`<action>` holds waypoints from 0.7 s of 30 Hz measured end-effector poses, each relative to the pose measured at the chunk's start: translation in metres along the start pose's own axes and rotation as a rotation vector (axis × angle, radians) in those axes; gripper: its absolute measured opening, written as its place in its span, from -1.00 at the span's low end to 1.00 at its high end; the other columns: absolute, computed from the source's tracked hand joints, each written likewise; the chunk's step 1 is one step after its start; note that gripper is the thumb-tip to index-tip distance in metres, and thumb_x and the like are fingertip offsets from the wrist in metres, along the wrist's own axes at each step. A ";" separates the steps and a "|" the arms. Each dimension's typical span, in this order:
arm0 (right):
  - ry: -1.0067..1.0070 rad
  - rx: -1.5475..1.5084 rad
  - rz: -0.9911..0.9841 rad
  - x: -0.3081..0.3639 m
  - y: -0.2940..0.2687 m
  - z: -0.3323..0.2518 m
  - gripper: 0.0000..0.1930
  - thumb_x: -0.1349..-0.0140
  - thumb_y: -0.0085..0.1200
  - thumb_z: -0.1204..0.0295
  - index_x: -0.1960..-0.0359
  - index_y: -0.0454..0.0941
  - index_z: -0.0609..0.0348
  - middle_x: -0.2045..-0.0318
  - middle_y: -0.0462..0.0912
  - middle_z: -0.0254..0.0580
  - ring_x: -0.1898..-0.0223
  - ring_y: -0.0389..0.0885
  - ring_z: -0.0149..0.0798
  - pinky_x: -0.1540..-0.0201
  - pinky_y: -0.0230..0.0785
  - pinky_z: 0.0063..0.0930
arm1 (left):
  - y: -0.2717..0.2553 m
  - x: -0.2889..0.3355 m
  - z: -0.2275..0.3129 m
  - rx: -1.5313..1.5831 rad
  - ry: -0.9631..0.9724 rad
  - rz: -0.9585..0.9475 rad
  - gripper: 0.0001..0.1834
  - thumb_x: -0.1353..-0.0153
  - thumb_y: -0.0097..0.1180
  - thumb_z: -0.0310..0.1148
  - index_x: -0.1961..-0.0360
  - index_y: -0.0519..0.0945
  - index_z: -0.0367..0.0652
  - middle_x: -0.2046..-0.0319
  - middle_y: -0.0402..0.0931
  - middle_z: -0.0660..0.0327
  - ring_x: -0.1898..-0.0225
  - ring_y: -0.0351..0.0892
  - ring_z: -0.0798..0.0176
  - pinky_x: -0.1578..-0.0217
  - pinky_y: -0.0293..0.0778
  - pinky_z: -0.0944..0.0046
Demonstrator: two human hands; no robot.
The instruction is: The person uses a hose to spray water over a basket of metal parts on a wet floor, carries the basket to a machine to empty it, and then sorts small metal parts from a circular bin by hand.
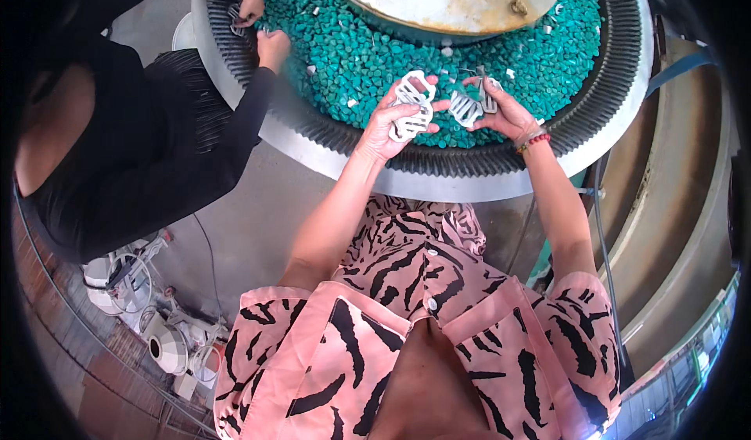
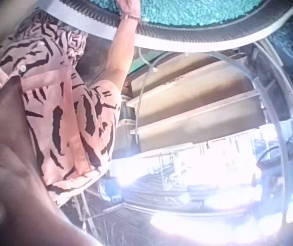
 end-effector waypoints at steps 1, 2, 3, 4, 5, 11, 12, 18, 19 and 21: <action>-0.042 -0.090 -0.028 0.001 0.007 -0.001 -0.61 -0.23 -0.04 0.17 0.00 0.37 0.11 0.13 0.51 -0.18 0.14 0.54 -0.27 0.29 0.54 -0.30 | 0.001 0.000 -0.002 -0.006 0.007 -0.014 -0.64 0.02 0.12 -0.56 0.14 0.44 -0.12 -0.01 0.35 0.10 -0.02 0.39 -0.14 0.40 0.61 0.08; -0.055 -0.073 -0.015 0.002 0.007 -0.001 -0.64 -0.22 -0.01 0.23 0.01 0.38 0.12 0.14 0.52 -0.19 0.15 0.55 -0.28 0.28 0.54 -0.29 | -0.003 0.001 -0.005 0.006 0.050 0.002 -0.65 0.02 0.10 -0.58 0.15 0.44 -0.12 0.01 0.37 0.13 0.00 0.42 -0.09 0.40 0.61 0.11; -0.073 -0.058 0.002 0.004 0.010 -0.003 -0.66 -0.20 0.03 0.29 0.02 0.39 0.13 0.16 0.53 -0.20 0.16 0.55 -0.28 0.26 0.54 -0.29 | 0.001 -0.001 -0.004 0.018 0.089 0.013 -0.67 0.01 0.09 -0.60 0.17 0.45 -0.11 0.04 0.39 0.16 0.03 0.44 -0.04 0.40 0.60 0.14; -0.102 -0.097 0.047 0.007 0.013 -0.005 -0.68 -0.16 0.06 0.38 0.04 0.40 0.13 0.18 0.54 -0.22 0.16 0.56 -0.27 0.24 0.54 -0.26 | 0.006 -0.002 -0.002 -0.044 0.095 0.008 -0.73 -0.03 0.12 -0.54 0.20 0.45 -0.09 0.15 0.45 0.21 0.14 0.51 0.13 0.42 0.59 0.22; -0.121 -0.090 0.048 0.008 0.018 -0.007 -0.68 -0.16 0.06 0.38 0.04 0.40 0.13 0.18 0.54 -0.22 0.16 0.56 -0.27 0.24 0.54 -0.26 | 0.012 -0.005 -0.002 -0.051 0.096 -0.011 -0.73 -0.03 0.12 -0.54 0.20 0.45 -0.09 0.15 0.45 0.21 0.14 0.51 0.13 0.42 0.59 0.22; -0.345 -0.101 0.098 0.007 0.063 -0.010 -0.73 -0.26 -0.06 0.30 0.06 0.39 0.13 0.14 0.51 -0.18 0.13 0.53 -0.27 0.15 0.52 -0.17 | 0.028 -0.019 -0.012 -0.568 0.155 0.313 -0.62 0.05 0.29 -0.47 0.23 0.37 -0.16 0.37 0.50 0.23 0.38 0.54 0.34 0.47 0.52 0.34; -0.326 -0.092 0.079 0.013 0.066 -0.009 -0.64 -0.29 -0.15 0.20 -0.04 0.31 0.09 0.15 0.48 -0.18 0.09 0.49 -0.22 0.14 0.50 -0.03 | 0.033 -0.021 -0.012 -0.554 0.208 0.325 -0.63 0.10 0.25 -0.59 0.26 0.37 -0.19 0.37 0.50 0.19 0.40 0.55 0.31 0.49 0.49 0.36; -0.257 0.902 0.450 0.018 -0.014 -0.013 -0.51 -0.25 -0.17 0.03 -0.19 0.16 -0.20 -0.15 0.11 0.04 -0.19 0.09 0.17 0.06 0.20 0.41 | 0.036 -0.025 0.011 -0.772 0.261 0.277 -0.66 0.23 0.16 -0.64 0.33 0.43 -0.21 0.40 0.50 0.21 0.36 0.52 0.32 0.37 0.48 0.33; -0.313 1.688 0.725 0.014 -0.053 -0.003 -0.52 -0.23 -0.17 0.03 -0.18 0.21 -0.20 -0.20 0.07 0.06 -0.23 0.01 0.20 0.02 0.05 0.52 | 0.034 -0.030 0.015 -0.979 0.260 0.266 -0.67 0.25 0.17 -0.62 0.35 0.44 -0.21 0.41 0.51 0.20 0.35 0.52 0.32 0.36 0.46 0.32; -0.028 1.866 0.771 0.022 -0.028 -0.006 -0.52 -0.22 -0.17 0.02 -0.15 0.25 -0.17 -0.22 0.03 0.04 -0.24 -0.02 0.21 0.02 -0.08 0.59 | 0.020 -0.018 0.030 -1.263 0.205 0.302 -0.68 0.30 0.18 -0.57 0.39 0.46 -0.22 0.43 0.51 0.19 0.36 0.50 0.33 0.36 0.42 0.31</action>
Point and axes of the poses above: each hand's wrist, its own x-axis away from the middle knuckle, its own y-axis out of the palm, z = x × y, the point moved 2 cm from there along -x, towards the middle knuckle
